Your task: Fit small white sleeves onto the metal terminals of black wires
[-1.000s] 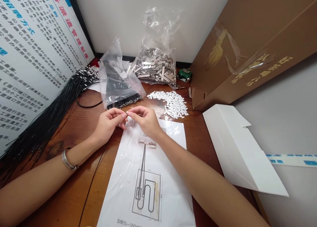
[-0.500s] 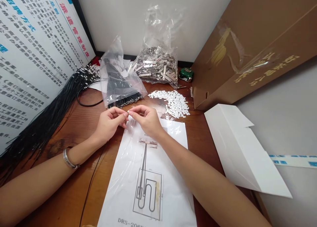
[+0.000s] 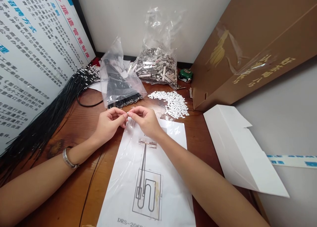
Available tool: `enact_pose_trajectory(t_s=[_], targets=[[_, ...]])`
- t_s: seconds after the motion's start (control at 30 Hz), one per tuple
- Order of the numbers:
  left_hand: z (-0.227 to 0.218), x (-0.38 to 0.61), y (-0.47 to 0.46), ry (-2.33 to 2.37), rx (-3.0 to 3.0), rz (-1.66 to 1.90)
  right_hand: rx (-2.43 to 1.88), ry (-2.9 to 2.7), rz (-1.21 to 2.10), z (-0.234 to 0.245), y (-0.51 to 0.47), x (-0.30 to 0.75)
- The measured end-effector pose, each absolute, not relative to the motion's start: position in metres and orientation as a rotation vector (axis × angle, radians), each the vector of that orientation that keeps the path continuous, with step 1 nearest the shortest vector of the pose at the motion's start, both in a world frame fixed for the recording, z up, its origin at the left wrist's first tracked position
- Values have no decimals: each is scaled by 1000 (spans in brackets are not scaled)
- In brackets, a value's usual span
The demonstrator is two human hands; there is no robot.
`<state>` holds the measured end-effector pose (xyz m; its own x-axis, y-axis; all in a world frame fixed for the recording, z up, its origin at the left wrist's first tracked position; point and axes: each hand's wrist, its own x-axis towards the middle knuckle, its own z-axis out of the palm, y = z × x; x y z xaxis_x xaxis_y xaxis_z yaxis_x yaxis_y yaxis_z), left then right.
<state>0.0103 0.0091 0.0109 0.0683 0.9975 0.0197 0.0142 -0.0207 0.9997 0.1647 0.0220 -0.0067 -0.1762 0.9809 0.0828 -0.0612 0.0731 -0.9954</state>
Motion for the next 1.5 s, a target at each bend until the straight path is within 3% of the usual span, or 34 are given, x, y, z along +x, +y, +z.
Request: enact_pose_trajectory(t_s=[0.47,1.5], targets=[[12,10,10,1220,1259,1102,-1067,-1273,1443,-5,26,169],[3,7,14,1129,1232,1076,-1088,-1354,1425,-4,27,171]])
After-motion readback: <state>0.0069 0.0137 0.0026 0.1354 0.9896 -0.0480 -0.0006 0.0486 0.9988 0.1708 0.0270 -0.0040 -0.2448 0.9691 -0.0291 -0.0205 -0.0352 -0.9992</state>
